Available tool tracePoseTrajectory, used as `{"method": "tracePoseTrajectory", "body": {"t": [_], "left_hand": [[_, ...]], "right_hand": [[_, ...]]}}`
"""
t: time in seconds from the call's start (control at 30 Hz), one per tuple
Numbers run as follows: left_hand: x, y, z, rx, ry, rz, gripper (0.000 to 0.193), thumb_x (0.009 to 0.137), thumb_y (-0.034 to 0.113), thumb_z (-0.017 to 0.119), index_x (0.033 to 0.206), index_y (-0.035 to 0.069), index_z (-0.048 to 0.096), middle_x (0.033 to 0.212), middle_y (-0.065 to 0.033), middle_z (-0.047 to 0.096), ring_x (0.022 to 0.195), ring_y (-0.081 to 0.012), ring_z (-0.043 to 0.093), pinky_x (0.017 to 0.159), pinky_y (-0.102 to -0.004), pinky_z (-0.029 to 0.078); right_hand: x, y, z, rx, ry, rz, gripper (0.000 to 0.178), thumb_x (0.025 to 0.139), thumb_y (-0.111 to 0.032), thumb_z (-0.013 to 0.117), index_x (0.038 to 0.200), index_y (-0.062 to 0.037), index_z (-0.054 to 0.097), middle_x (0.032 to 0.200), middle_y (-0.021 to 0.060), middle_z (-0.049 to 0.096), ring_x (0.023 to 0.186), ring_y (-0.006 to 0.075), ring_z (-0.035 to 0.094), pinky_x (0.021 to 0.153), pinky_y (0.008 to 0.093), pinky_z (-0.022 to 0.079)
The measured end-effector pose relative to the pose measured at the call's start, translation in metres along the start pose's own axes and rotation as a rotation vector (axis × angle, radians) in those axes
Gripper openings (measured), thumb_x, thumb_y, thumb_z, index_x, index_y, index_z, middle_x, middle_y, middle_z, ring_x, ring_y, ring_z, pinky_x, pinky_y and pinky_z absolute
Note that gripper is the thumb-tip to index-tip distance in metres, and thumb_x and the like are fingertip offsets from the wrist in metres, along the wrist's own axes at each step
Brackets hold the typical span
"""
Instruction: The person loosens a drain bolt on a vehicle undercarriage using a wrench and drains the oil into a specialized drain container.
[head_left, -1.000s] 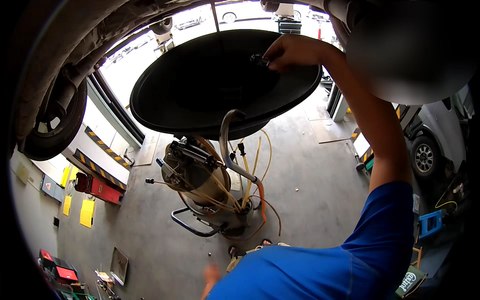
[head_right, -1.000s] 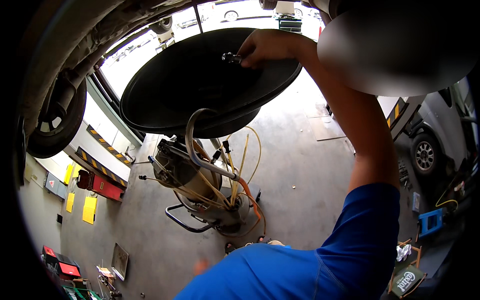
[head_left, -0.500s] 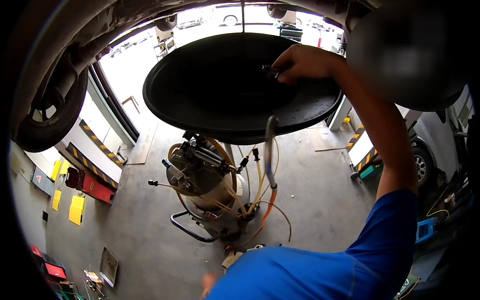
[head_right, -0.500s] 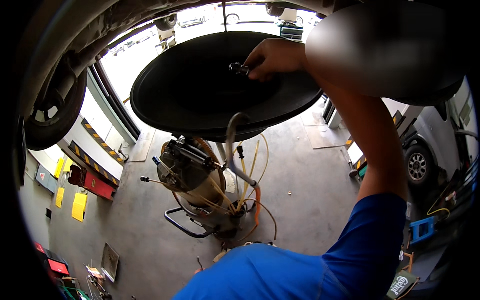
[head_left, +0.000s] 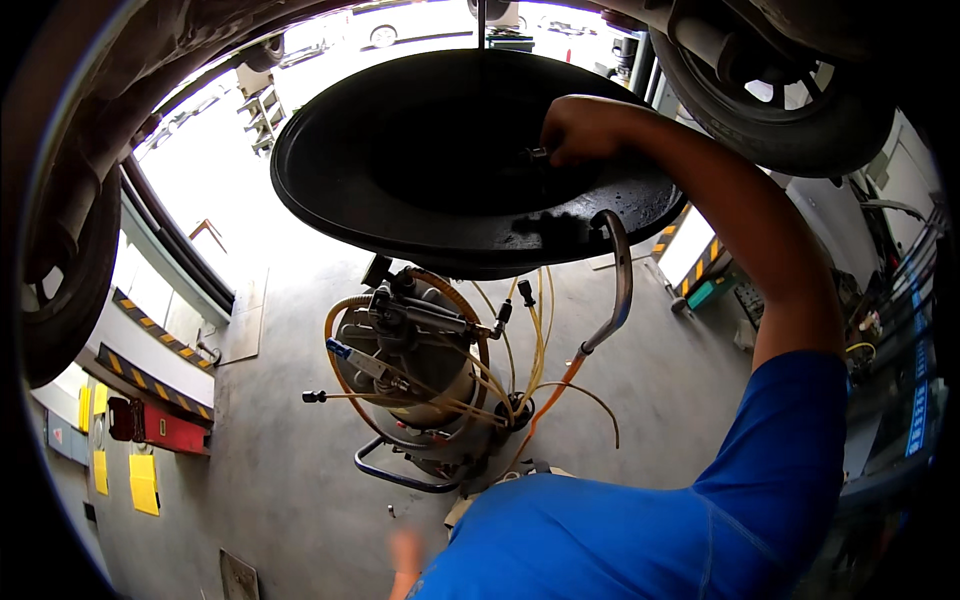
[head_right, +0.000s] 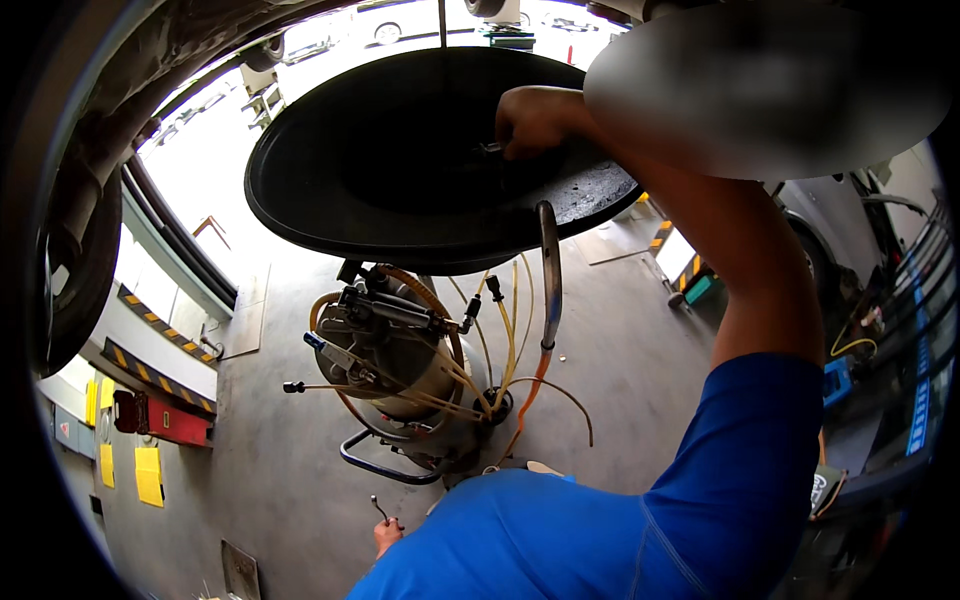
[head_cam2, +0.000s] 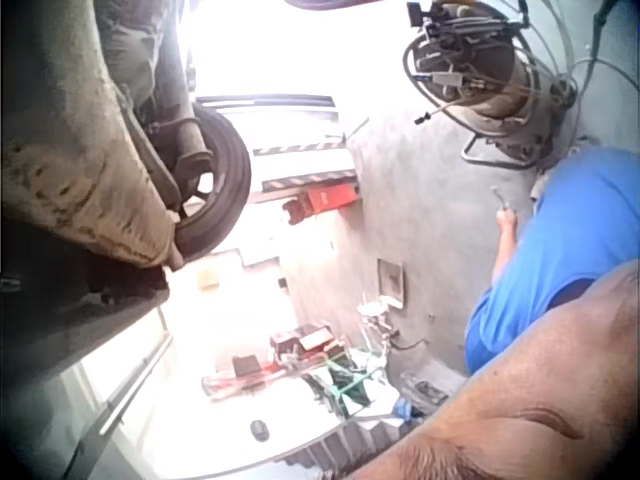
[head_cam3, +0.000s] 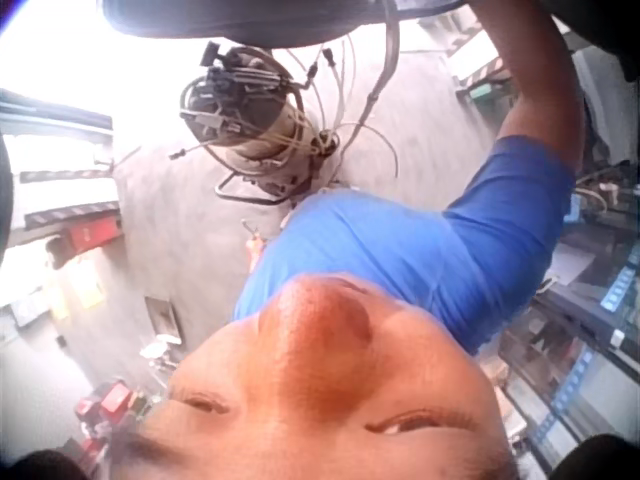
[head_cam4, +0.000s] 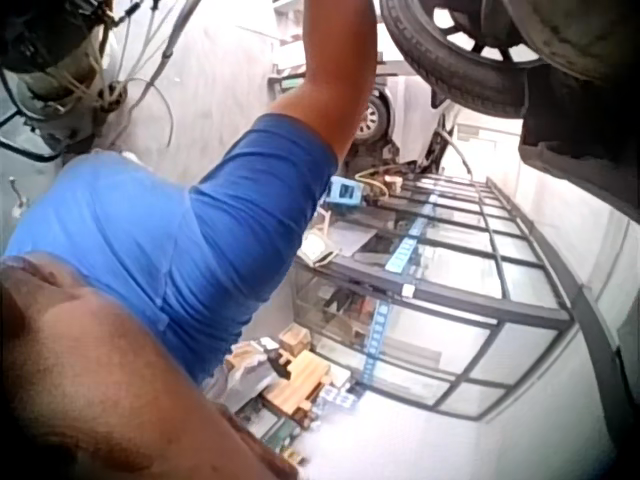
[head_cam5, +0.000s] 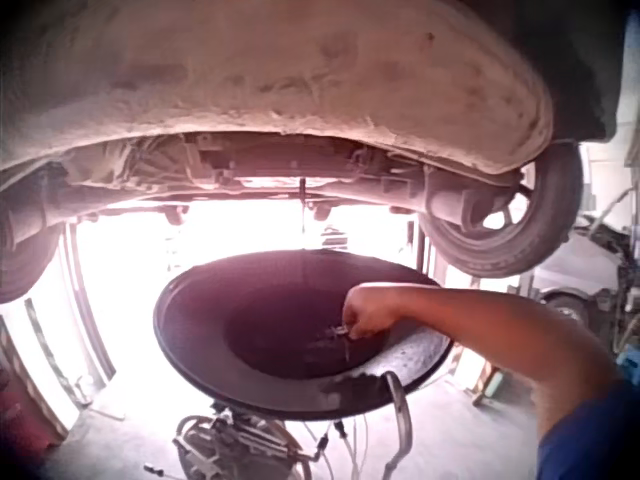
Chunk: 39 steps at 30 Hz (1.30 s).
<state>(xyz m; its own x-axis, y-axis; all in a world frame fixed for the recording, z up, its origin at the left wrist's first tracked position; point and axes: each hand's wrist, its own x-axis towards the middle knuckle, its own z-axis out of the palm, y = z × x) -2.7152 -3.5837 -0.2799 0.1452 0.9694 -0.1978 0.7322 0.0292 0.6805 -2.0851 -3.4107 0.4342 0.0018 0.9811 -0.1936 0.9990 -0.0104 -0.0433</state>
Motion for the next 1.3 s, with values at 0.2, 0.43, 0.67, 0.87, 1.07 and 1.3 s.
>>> {"method": "tracePoseTrajectory", "body": {"t": [0.2,0.43,0.67,0.87,1.07,1.3], "left_hand": [[0.012,-0.018,-0.01,-0.083,-0.05,-0.046,0.011,0.076,0.012,0.057,0.081,0.003,0.061,0.07,-0.0115,0.058,0.062,-0.0257,0.056,0.055,-0.0379,0.045],[0.006,-0.02,0.008,-0.173,-0.156,-0.047,0.009,0.076,0.011,0.057,0.081,0.005,0.061,0.071,-0.0111,0.057,0.064,-0.0267,0.056,0.056,-0.0392,0.044],[0.0,0.003,-0.001,0.321,-0.032,0.421,0.008,0.074,0.014,0.058,0.076,0.007,0.06,0.068,-0.01,0.055,0.06,-0.0261,0.054,0.051,-0.0393,0.041],[0.006,-0.013,-0.011,0.597,0.001,0.717,0.006,0.072,0.015,0.059,0.072,0.01,0.061,0.065,-0.0095,0.054,0.053,-0.0262,0.051,0.046,-0.0401,0.037],[0.022,-0.015,-0.012,0.817,-0.034,0.717,0.004,0.075,0.012,0.057,0.072,0.009,0.059,0.062,-0.008,0.051,0.054,-0.0246,0.05,0.047,-0.0379,0.038],[0.026,0.027,-0.017,0.46,-0.007,0.608,0.006,0.08,0.013,0.054,0.079,0.009,0.059,0.07,-0.0092,0.057,0.061,-0.0273,0.055,0.052,-0.0399,0.043]], "right_hand": [[0.01,0.004,0.012,-0.337,-0.007,0.05,0.022,0.069,-0.013,0.064,0.087,-0.0014,0.067,0.077,0.0147,0.066,0.07,0.0251,0.064,0.068,0.0367,0.05],[0.009,0.012,0.016,-0.231,0.021,0.044,0.026,0.069,-0.019,0.065,0.089,-0.0035,0.068,0.083,0.0176,0.065,0.078,0.0286,0.064,0.073,0.0375,0.05],[-0.011,0.001,-0.017,-0.12,0.199,0.059,0.032,0.071,-0.016,0.066,0.098,0.0006,0.064,0.093,0.0161,0.065,0.086,0.0279,0.063,0.078,0.0361,0.049],[-0.051,-0.022,-0.024,-0.112,0.32,0.03,0.032,0.075,-0.013,0.067,0.104,0.0005,0.062,0.094,0.015,0.065,0.087,0.0237,0.063,0.08,0.0348,0.048],[-0.062,-0.009,-0.004,-0.149,0.431,0.14,0.027,0.079,-0.009,0.065,0.105,-0.0033,0.061,0.099,0.0109,0.062,0.087,0.0207,0.06,0.082,0.0315,0.047],[-0.17,-0.061,0.019,-0.103,1.038,0.05,0.028,0.082,-0.008,0.06,0.111,-0.0053,0.059,0.101,0.0116,0.062,0.091,0.0237,0.06,0.08,0.0338,0.048]]}}
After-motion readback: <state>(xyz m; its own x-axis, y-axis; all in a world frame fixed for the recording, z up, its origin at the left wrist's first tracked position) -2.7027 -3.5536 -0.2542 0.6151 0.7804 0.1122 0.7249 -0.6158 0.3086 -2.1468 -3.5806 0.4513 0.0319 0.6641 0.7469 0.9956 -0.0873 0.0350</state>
